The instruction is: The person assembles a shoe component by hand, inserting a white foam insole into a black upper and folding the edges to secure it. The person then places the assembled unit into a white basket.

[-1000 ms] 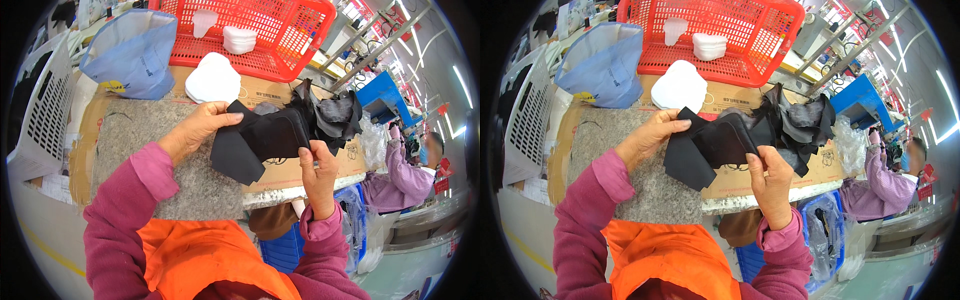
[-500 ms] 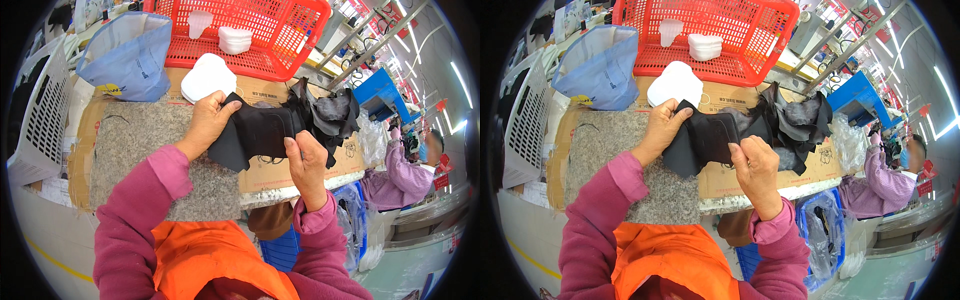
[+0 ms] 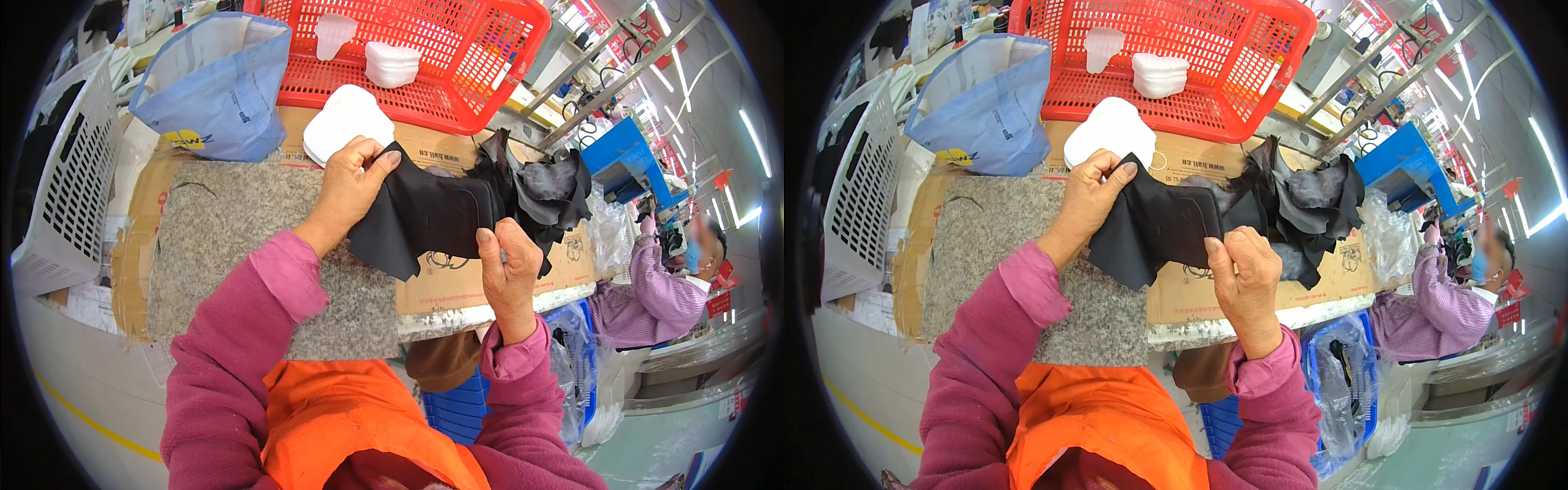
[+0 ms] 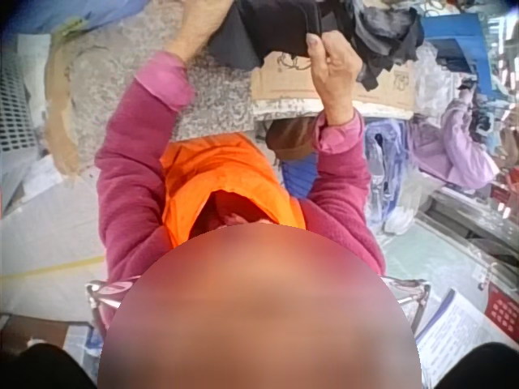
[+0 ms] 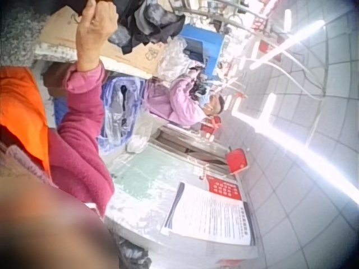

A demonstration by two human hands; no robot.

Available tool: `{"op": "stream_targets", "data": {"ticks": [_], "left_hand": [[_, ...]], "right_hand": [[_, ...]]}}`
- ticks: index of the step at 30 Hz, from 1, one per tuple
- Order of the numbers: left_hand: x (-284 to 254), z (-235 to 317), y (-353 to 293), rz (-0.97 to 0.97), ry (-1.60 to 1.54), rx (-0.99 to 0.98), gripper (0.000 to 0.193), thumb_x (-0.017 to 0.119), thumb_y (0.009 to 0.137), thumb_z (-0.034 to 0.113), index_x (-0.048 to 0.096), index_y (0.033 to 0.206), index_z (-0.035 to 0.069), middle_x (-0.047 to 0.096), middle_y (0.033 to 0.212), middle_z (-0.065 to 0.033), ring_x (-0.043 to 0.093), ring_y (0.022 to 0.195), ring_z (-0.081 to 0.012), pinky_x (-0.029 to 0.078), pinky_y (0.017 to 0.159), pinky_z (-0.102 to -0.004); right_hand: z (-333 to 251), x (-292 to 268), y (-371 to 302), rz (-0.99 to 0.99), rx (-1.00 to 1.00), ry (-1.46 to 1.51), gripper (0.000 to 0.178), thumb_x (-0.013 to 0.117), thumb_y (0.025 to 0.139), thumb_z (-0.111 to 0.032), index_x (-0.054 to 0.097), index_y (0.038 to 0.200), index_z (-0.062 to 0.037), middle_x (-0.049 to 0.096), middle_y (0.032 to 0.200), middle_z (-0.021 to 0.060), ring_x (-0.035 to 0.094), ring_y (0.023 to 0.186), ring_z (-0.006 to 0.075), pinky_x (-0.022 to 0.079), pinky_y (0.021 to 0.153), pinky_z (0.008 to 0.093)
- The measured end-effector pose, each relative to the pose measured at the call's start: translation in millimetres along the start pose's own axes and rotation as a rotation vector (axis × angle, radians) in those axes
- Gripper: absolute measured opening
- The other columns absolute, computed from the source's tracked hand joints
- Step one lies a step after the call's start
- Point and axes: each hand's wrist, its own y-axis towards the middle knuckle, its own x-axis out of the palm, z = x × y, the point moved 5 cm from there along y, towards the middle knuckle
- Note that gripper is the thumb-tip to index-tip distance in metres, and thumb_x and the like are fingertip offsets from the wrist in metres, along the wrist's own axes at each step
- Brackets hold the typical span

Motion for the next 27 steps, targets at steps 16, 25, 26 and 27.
{"op": "stream_targets", "data": {"ticks": [16,25,26,27], "left_hand": [[7,23,5,-0.098,0.067,0.029,0.027,0.079,0.081,0.015,0.055,0.077,0.005,0.054,0.072,0.0041,0.047,0.069,-0.0039,0.041,0.060,-0.0237],[6,30,2,-0.022,0.327,0.109,0.038,0.082,0.076,0.024,0.055,0.079,-0.002,0.062,0.075,-0.0165,0.058,0.067,-0.0279,0.045,0.065,-0.0391],[5,30,-1,-0.026,0.339,0.101,0.038,0.081,0.077,0.022,0.050,0.076,0.000,0.054,0.073,-0.0098,0.050,0.067,-0.0208,0.042,0.063,-0.0351],[5,30,-3,-0.033,0.350,0.093,0.039,0.080,0.079,0.020,0.045,0.073,0.003,0.046,0.071,-0.0031,0.043,0.068,-0.0136,0.038,0.060,-0.0312]], "right_hand": [[-10,-5,0,0.012,-0.098,-0.057,0.020,0.070,0.082,-0.003,0.052,0.072,-0.0013,0.052,0.069,0.0100,0.046,0.062,0.0276,0.036,0.058,0.0368],[-1,-2,-9,0.060,-0.135,-0.020,0.022,0.069,0.083,-0.005,0.052,0.071,0.0003,0.050,0.067,0.0112,0.046,0.061,0.0269,0.036,0.056,0.0366],[0,-1,-10,0.062,-0.115,-0.008,0.022,0.069,0.083,-0.004,0.052,0.071,0.0002,0.050,0.067,0.0111,0.046,0.060,0.0268,0.036,0.056,0.0365],[2,-1,-10,0.071,-0.076,-0.003,0.022,0.070,0.082,-0.004,0.052,0.070,0.0001,0.050,0.067,0.0111,0.046,0.060,0.0268,0.036,0.056,0.0364]]}}
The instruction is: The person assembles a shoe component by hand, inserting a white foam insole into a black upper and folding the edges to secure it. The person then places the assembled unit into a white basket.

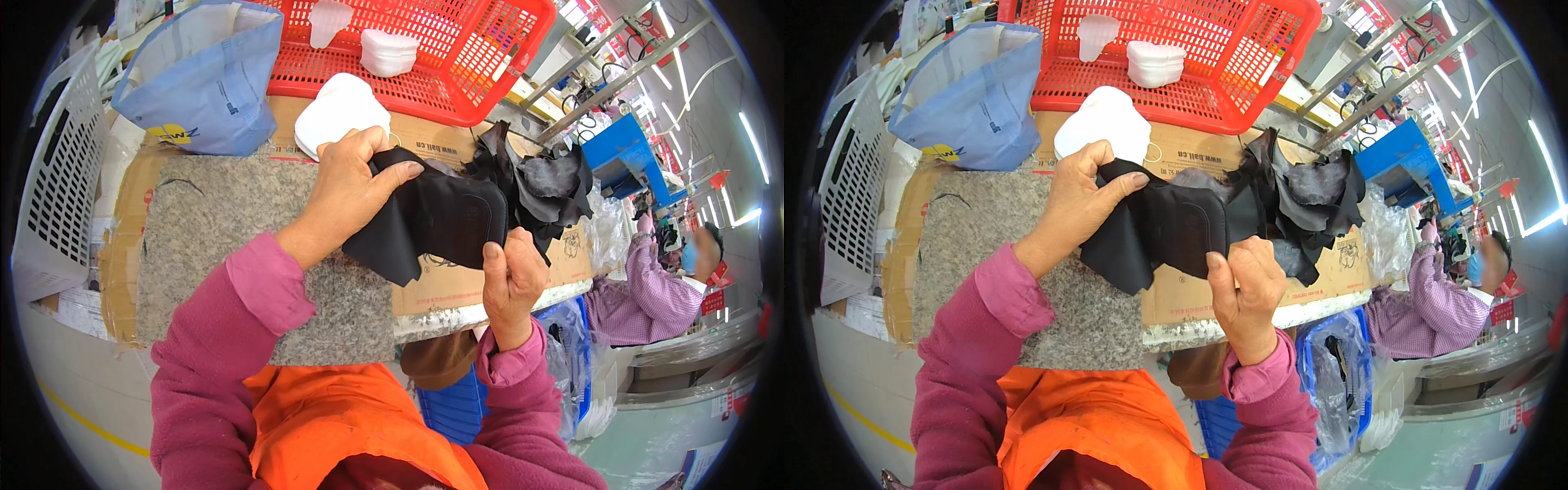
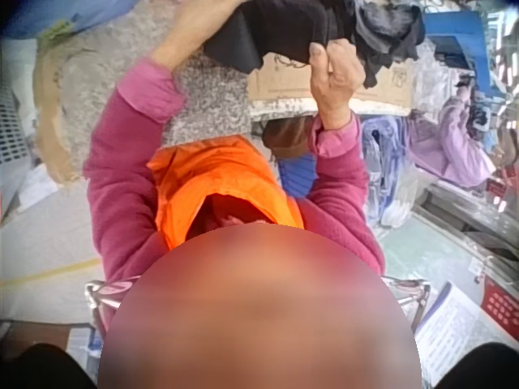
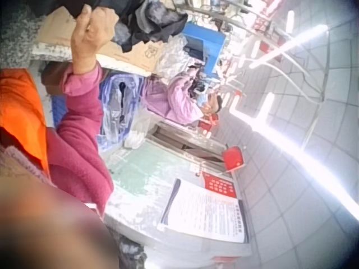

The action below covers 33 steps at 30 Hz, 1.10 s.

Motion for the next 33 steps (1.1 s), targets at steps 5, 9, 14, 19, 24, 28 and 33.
{"op": "stream_targets", "data": {"ticks": [5,9,14,19,24,28,33], "left_hand": [[9,0,6,0.059,0.117,0.100,0.045,0.080,0.080,0.021,0.040,0.068,0.005,0.037,0.066,0.0040,0.034,0.065,-0.0064,0.033,0.055,-0.0282],[11,-13,5,0.019,0.024,-0.044,0.042,0.081,0.078,0.027,0.049,0.068,0.002,0.050,0.062,-0.0062,0.045,0.058,-0.0162,0.039,0.057,-0.0350],[4,-11,2,0.028,0.000,-0.054,0.040,0.081,0.076,0.028,0.053,0.068,0.000,0.057,0.061,-0.0112,0.048,0.054,-0.0185,0.042,0.055,-0.0366],[2,-11,2,0.036,-0.054,-0.114,0.039,0.081,0.077,0.026,0.052,0.068,0.001,0.057,0.061,-0.0076,0.048,0.056,-0.0148,0.043,0.055,-0.0351],[4,-23,-4,-0.002,-0.055,-0.138,0.039,0.081,0.077,0.026,0.052,0.067,0.002,0.055,0.060,-0.0051,0.047,0.056,-0.0118,0.043,0.055,-0.0343],[13,-27,-1,-0.050,-0.120,-0.145,0.032,0.080,0.083,0.019,0.052,0.073,0.007,0.049,0.069,0.0079,0.040,0.065,-0.0025,0.036,0.053,-0.0238],[3,-23,-1,-0.055,-0.139,-0.135,0.026,0.079,0.083,0.017,0.058,0.078,0.005,0.056,0.073,0.0062,0.046,0.066,-0.0022,0.040,0.055,-0.0226]], "right_hand": [[1,7,-2,0.026,-0.028,0.029,0.019,0.070,0.079,0.000,0.053,0.071,-0.0002,0.050,0.068,0.0109,0.046,0.061,0.0265,0.036,0.056,0.0356],[-2,6,-1,0.029,-0.029,0.002,0.020,0.071,0.079,0.000,0.052,0.071,-0.0019,0.051,0.068,0.0100,0.047,0.061,0.0270,0.037,0.058,0.0366],[-9,4,6,0.058,-0.064,-0.022,0.025,0.071,0.079,-0.002,0.050,0.067,-0.0040,0.048,0.065,0.0076,0.046,0.058,0.0262,0.035,0.058,0.0359],[-11,3,10,0.034,-0.060,-0.044,0.027,0.072,0.080,-0.003,0.049,0.067,-0.0042,0.046,0.063,0.0078,0.045,0.058,0.0269,0.035,0.058,0.0362],[-5,8,8,0.036,-0.004,-0.012,0.028,0.071,0.081,-0.003,0.048,0.066,-0.0045,0.044,0.062,0.0082,0.045,0.057,0.0268,0.035,0.058,0.0366],[-7,7,9,0.030,-0.011,-0.003,0.029,0.071,0.082,-0.004,0.047,0.065,-0.0044,0.044,0.061,0.0080,0.044,0.057,0.0273,0.035,0.058,0.0370],[-11,2,13,-0.006,-0.004,-0.018,0.030,0.071,0.083,-0.006,0.047,0.065,-0.0044,0.044,0.061,0.0083,0.044,0.057,0.0279,0.035,0.057,0.0377]]}}
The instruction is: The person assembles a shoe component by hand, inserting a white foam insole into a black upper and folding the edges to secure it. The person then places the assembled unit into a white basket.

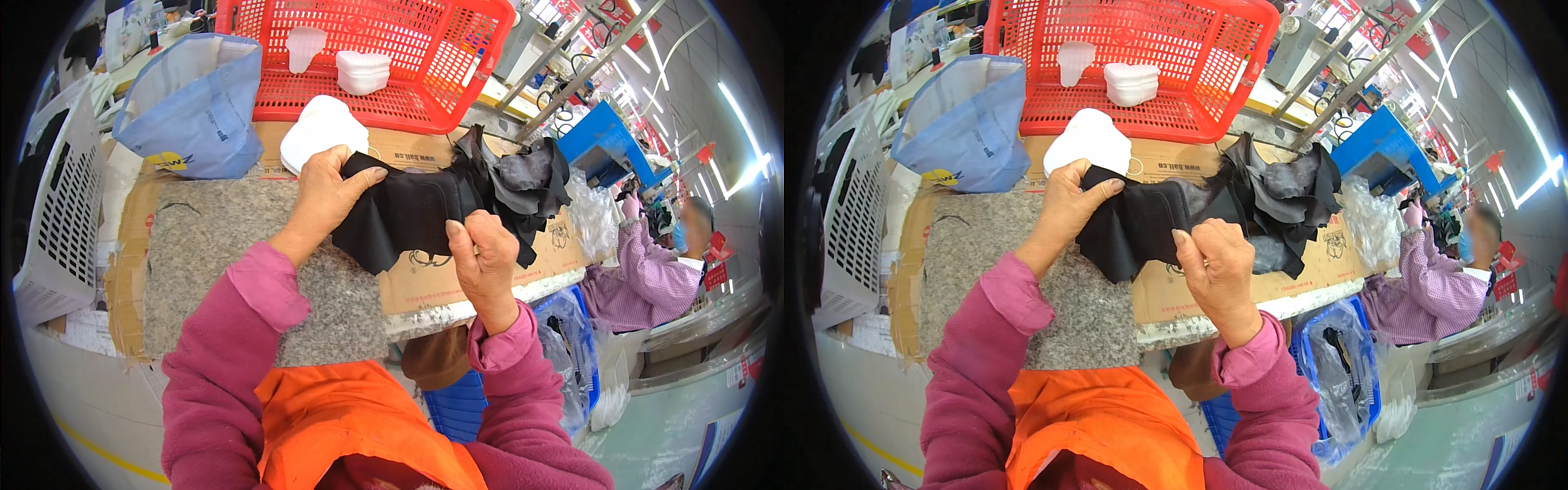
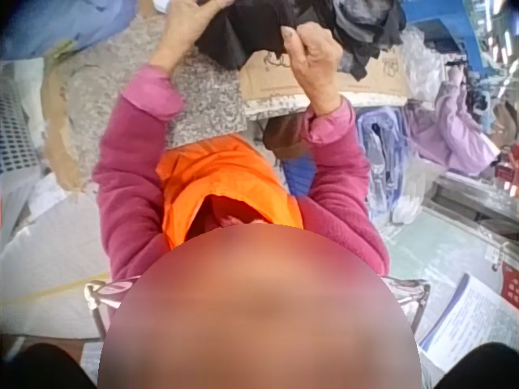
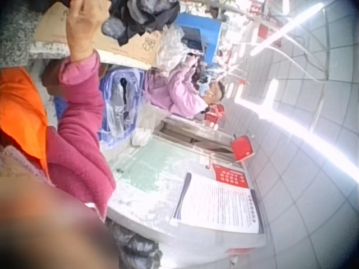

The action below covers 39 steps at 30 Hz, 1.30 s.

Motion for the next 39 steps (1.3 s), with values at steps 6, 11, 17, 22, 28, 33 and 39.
{"op": "stream_targets", "data": {"ticks": [6,11,17,22,28,33,39], "left_hand": [[11,-14,5,-0.032,-0.118,-0.050,0.031,0.081,0.079,0.022,0.058,0.073,0.001,0.059,0.065,-0.0021,0.049,0.060,-0.0075,0.043,0.053,-0.0298],[9,-23,1,0.002,-0.027,-0.026,0.029,0.079,0.080,0.024,0.063,0.078,0.001,0.064,0.066,-0.0043,0.055,0.059,-0.0081,0.045,0.055,-0.0291],[-26,-19,0,0.123,-0.126,-0.188,0.019,0.073,0.087,0.018,0.064,0.091,0.002,0.066,0.073,-0.0018,0.057,0.066,-0.0055,0.044,0.060,-0.0235],[-58,21,5,0.227,-0.312,-0.028,0.018,0.069,0.093,0.020,0.061,0.098,0.004,0.064,0.083,0.0003,0.056,0.074,-0.0047,0.043,0.067,-0.0211],[-94,107,-16,0.340,-0.162,0.262,0.030,0.074,0.089,0.025,0.060,0.105,0.005,0.062,0.094,0.0002,0.056,0.087,-0.0070,0.044,0.079,-0.0235],[-121,184,-60,0.252,0.085,0.469,0.061,0.088,0.071,0.024,0.059,0.120,0.004,0.064,0.110,-0.0042,0.056,0.107,-0.0144,0.042,0.098,-0.0304],[-135,194,-125,-0.060,-0.063,-0.010,0.038,0.082,0.078,0.009,0.062,0.110,0.003,0.068,0.099,-0.0025,0.062,0.090,-0.0088,0.050,0.082,-0.0248]], "right_hand": [[5,2,-4,-0.010,0.083,0.031,0.032,0.069,0.086,-0.009,0.045,0.066,-0.0037,0.045,0.061,0.0098,0.044,0.057,0.0286,0.035,0.055,0.0380],[4,1,-2,-0.038,0.069,0.038,0.032,0.069,0.086,-0.010,0.045,0.067,-0.0034,0.045,0.062,0.0104,0.044,0.058,0.0293,0.035,0.055,0.0382],[-5,-22,25,-0.030,0.000,-0.077,0.032,0.070,0.085,-0.010,0.046,0.064,-0.0021,0.047,0.062,0.0118,0.048,0.056,0.0315,0.037,0.054,0.0404],[-6,-34,78,-0.209,-0.008,-0.019,0.027,0.067,0.088,-0.016,0.054,0.073,0.0019,0.050,0.065,0.0182,0.051,0.057,0.0356,0.041,0.054,0.0392],[-51,-58,162,-0.206,-0.156,-0.003,0.033,0.065,0.092,-0.022,0.054,0.074,0.0025,0.039,0.058,0.0102,0.037,0.054,0.0140,0.036,0.050,0.0330],[-137,-43,146,-0.420,-0.513,0.200,0.022,0.071,0.086,-0.017,0.061,0.082,0.0015,0.047,0.064,0.0105,0.048,0.058,0.0198,0.042,0.055,0.0324],[-182,-16,108,-0.378,-0.467,0.405,0.016,0.070,0.085,-0.014,0.063,0.090,-0.0009,0.056,0.071,0.0047,0.054,0.066,0.0128,0.045,0.059,0.0288]]}}
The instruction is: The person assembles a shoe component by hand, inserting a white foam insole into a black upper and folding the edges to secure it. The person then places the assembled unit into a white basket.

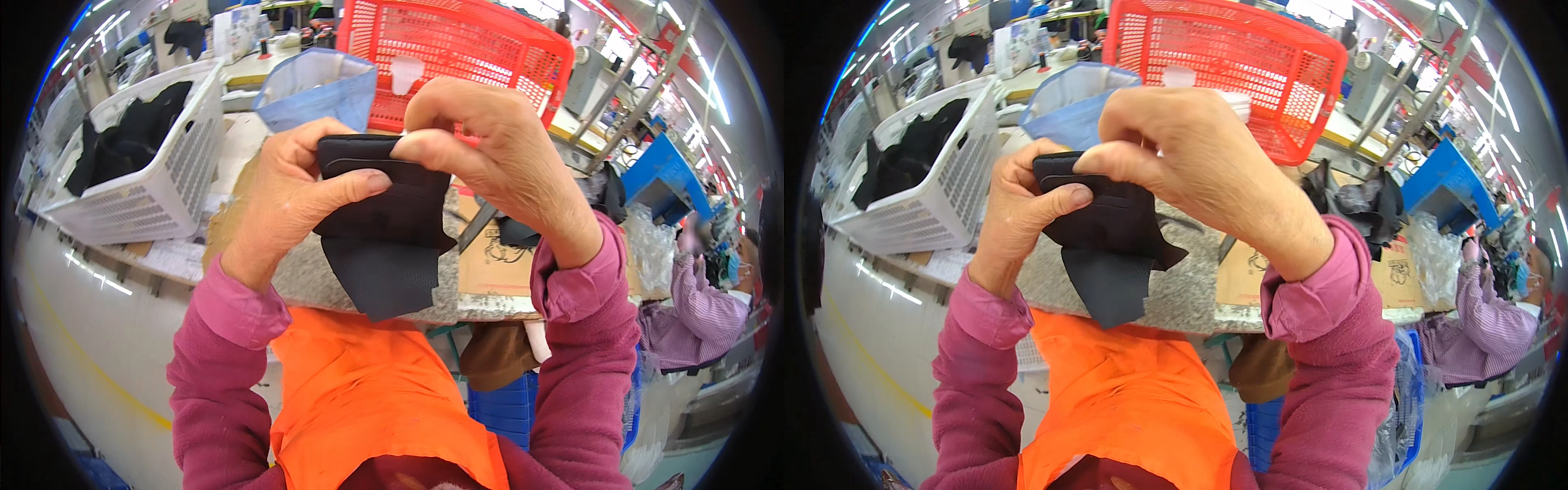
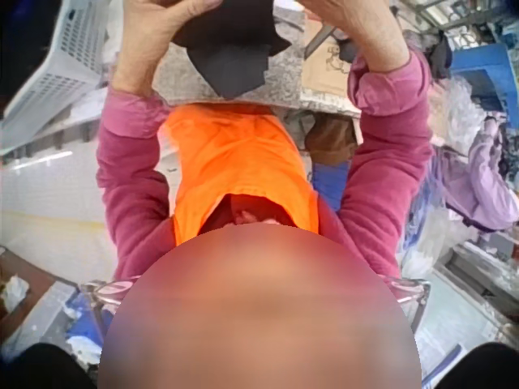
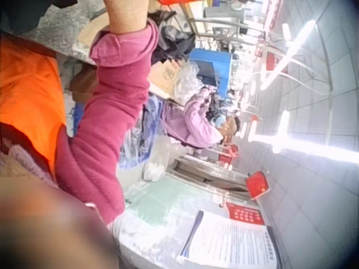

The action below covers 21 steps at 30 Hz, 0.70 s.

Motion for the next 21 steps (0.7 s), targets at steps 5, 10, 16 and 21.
{"op": "stream_targets", "data": {"ticks": [5,10,16,21], "left_hand": [[-25,-34,-72,0.351,-0.356,0.023,0.029,0.076,0.083,0.006,0.061,0.107,0.002,0.069,0.099,-0.0058,0.064,0.089,-0.0101,0.052,0.078,-0.0257],[-30,-67,-139,0.481,-0.695,-0.009,0.029,0.073,0.084,0.002,0.058,0.109,0.003,0.068,0.112,-0.0103,0.065,0.106,-0.0229,0.050,0.097,-0.0386],[-18,-75,-182,0.577,-0.729,0.024,0.029,0.073,0.084,0.002,0.056,0.108,0.005,0.067,0.113,-0.0100,0.064,0.106,-0.0225,0.050,0.097,-0.0393],[-6,-73,-199,0.600,-0.729,0.050,0.032,0.073,0.084,0.002,0.053,0.109,0.005,0.066,0.111,-0.0101,0.064,0.105,-0.0223,0.049,0.098,-0.0401]], "right_hand": [[-5,30,-58,0.302,0.173,0.172,0.020,0.075,0.081,-0.016,0.064,0.092,-0.0026,0.061,0.080,0.0050,0.060,0.074,0.0166,0.047,0.067,0.0292],[-14,83,-110,0.229,0.351,0.274,0.017,0.077,0.080,-0.014,0.068,0.087,-0.0022,0.062,0.080,0.0074,0.061,0.074,0.0202,0.047,0.065,0.0309],[-35,114,-119,0.145,0.369,0.240,0.016,0.078,0.079,-0.016,0.069,0.085,-0.0033,0.063,0.079,0.0084,0.061,0.074,0.0248,0.048,0.063,0.0340],[-52,123,-112,-0.077,0.384,0.317,0.016,0.075,0.083,-0.012,0.069,0.087,0.0023,0.066,0.078,0.0085,0.061,0.070,0.0165,0.047,0.066,0.0280]]}}
